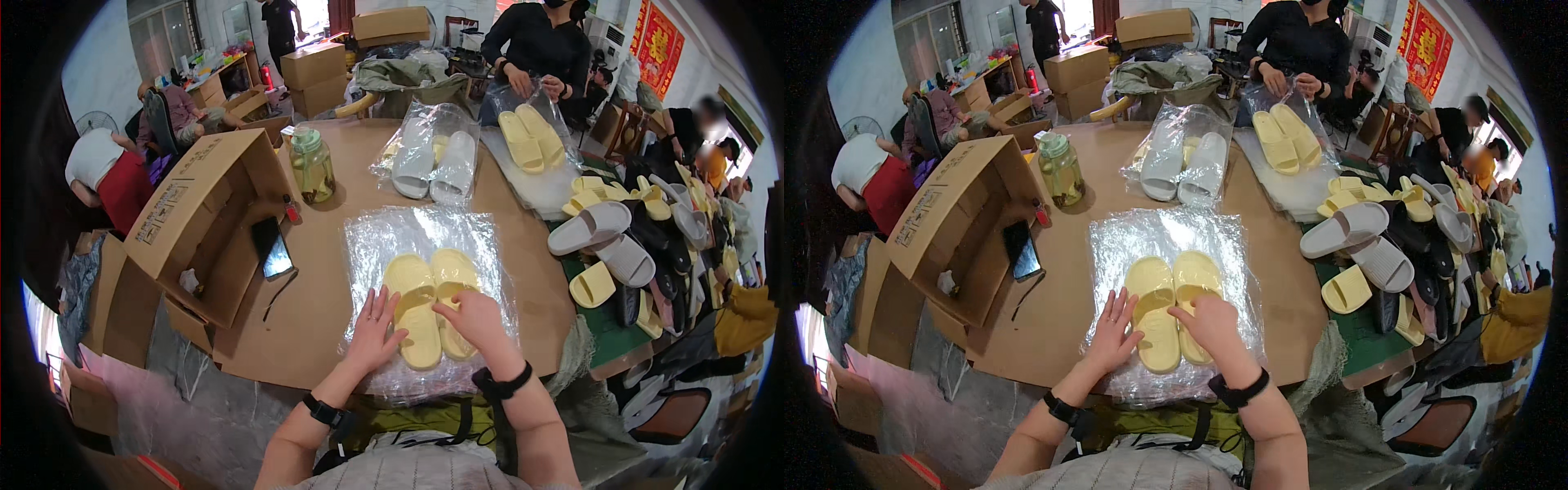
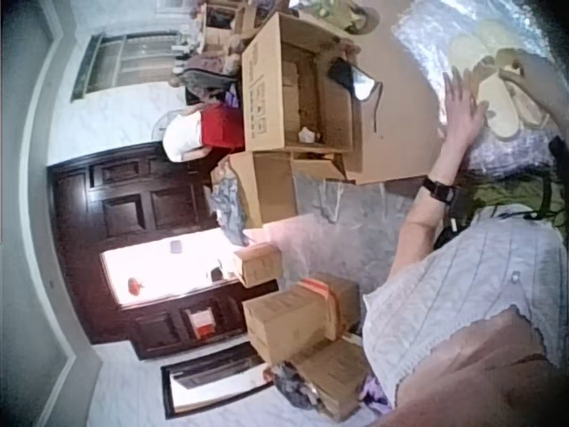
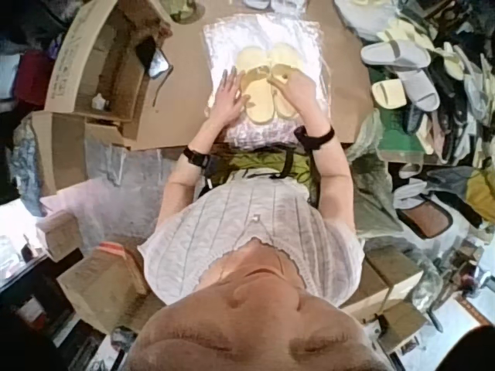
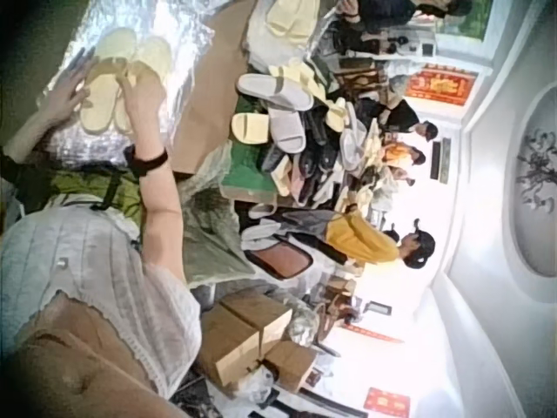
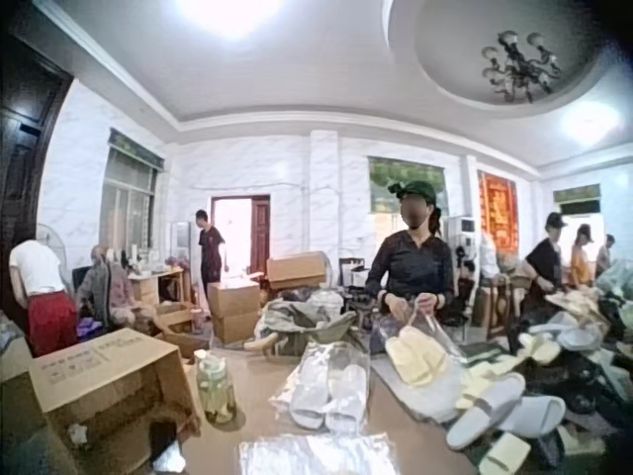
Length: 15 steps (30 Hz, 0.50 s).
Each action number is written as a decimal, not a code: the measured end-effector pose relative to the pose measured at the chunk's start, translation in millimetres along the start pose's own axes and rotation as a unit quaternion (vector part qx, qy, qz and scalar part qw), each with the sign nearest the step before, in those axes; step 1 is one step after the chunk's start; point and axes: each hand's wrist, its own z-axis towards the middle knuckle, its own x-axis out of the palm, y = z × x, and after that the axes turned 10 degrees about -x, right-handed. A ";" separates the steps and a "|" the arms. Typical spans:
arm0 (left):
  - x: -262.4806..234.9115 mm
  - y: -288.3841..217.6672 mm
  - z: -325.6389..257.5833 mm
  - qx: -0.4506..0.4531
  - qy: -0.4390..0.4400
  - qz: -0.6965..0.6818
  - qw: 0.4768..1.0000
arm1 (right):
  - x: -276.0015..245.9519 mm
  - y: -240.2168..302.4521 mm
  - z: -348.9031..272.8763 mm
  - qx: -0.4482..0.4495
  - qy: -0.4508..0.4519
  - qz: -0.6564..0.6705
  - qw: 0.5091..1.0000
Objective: The recorder is packing various colored rubber sandals into plastic bags on a large table in a shared workspace.
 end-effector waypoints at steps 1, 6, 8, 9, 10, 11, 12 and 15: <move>1.5 -1.0 -1.0 0.000 0.006 0.014 1.000 | 14.3 -0.6 7.9 -0.006 0.011 -0.020 1.000; -0.5 -4.7 -2.6 0.013 0.004 0.071 0.997 | 66.9 -3.0 23.6 0.030 -0.027 -0.043 0.998; -0.4 -6.3 -4.2 0.017 0.014 0.075 0.997 | 70.5 -6.8 20.1 0.034 -0.031 -0.032 0.998; -0.8 -6.0 -5.6 0.011 0.010 0.077 0.997 | 69.6 -8.3 16.4 0.043 -0.032 -0.033 0.998; -0.7 -4.8 -6.3 0.006 0.007 0.079 0.997 | 67.3 -10.1 11.2 0.043 -0.051 -0.005 0.998; -1.0 -2.9 -4.8 0.001 0.028 0.053 0.998 | 62.7 -12.0 5.8 0.043 -0.070 0.022 0.996; -0.3 -2.9 -5.3 0.007 0.036 0.050 0.998 | 56.8 -14.4 -1.5 0.053 -0.072 0.019 0.996; 2.6 -7.0 -3.6 -0.001 0.013 0.064 0.998 | 35.8 -33.0 -33.9 0.095 -0.083 0.031 0.992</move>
